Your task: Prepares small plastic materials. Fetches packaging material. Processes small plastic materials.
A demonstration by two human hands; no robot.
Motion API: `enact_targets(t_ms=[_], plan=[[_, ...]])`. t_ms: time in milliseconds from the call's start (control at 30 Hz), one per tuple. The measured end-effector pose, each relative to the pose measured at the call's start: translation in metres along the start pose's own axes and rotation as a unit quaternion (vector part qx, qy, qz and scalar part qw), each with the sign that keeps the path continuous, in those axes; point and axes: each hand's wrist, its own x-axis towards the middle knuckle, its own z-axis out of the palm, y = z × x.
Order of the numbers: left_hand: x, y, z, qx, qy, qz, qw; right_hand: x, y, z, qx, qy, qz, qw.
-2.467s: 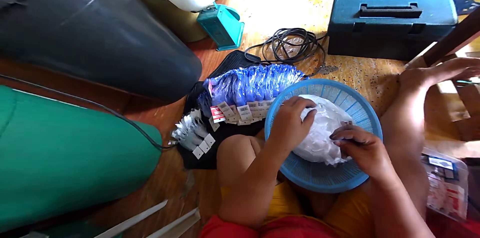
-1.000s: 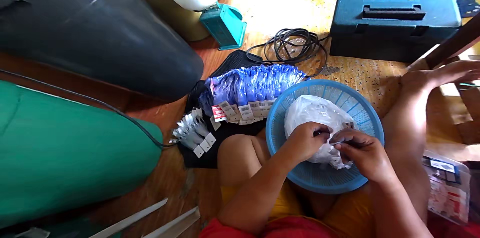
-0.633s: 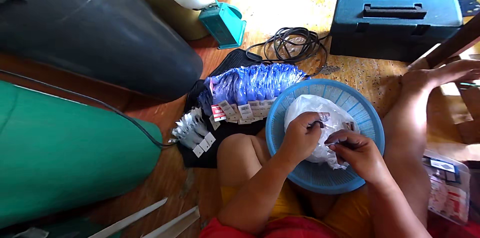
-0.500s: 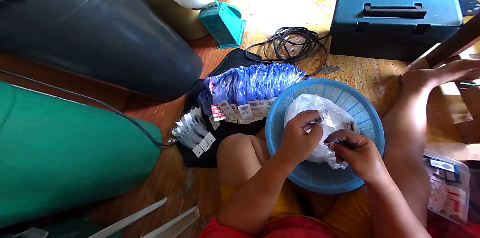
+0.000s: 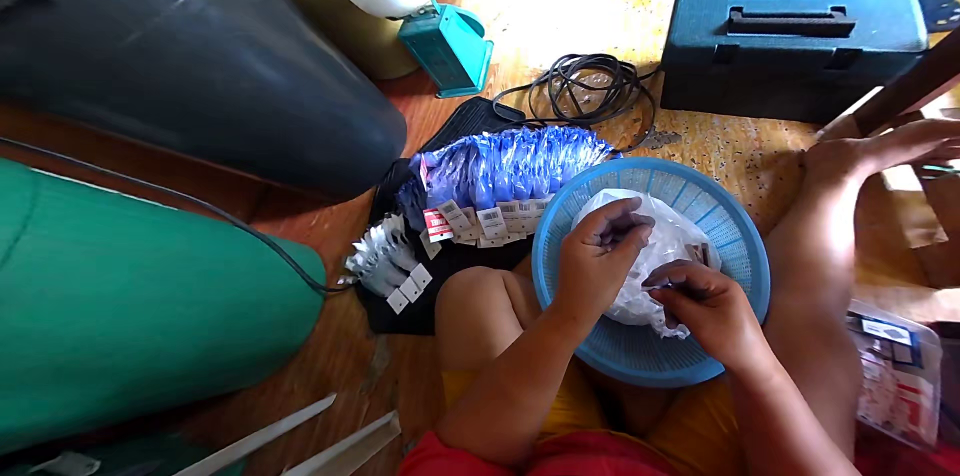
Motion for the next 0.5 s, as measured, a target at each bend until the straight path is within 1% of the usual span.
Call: enact_targets(t_ms=[167, 500], plan=[[0.0023, 0.0022, -0.0005, -0.029, 0.012, -0.010, 0.999, 0.0005, 0.0017, 0.0015, 0.000, 0.002, -0.001, 1.000], [0.0004, 0.0058, -0.0023, -0.043, 0.009, -0.023, 0.999, 0.0009, 0.0032, 0.0024, -0.001, -0.005, 0.001, 1.000]])
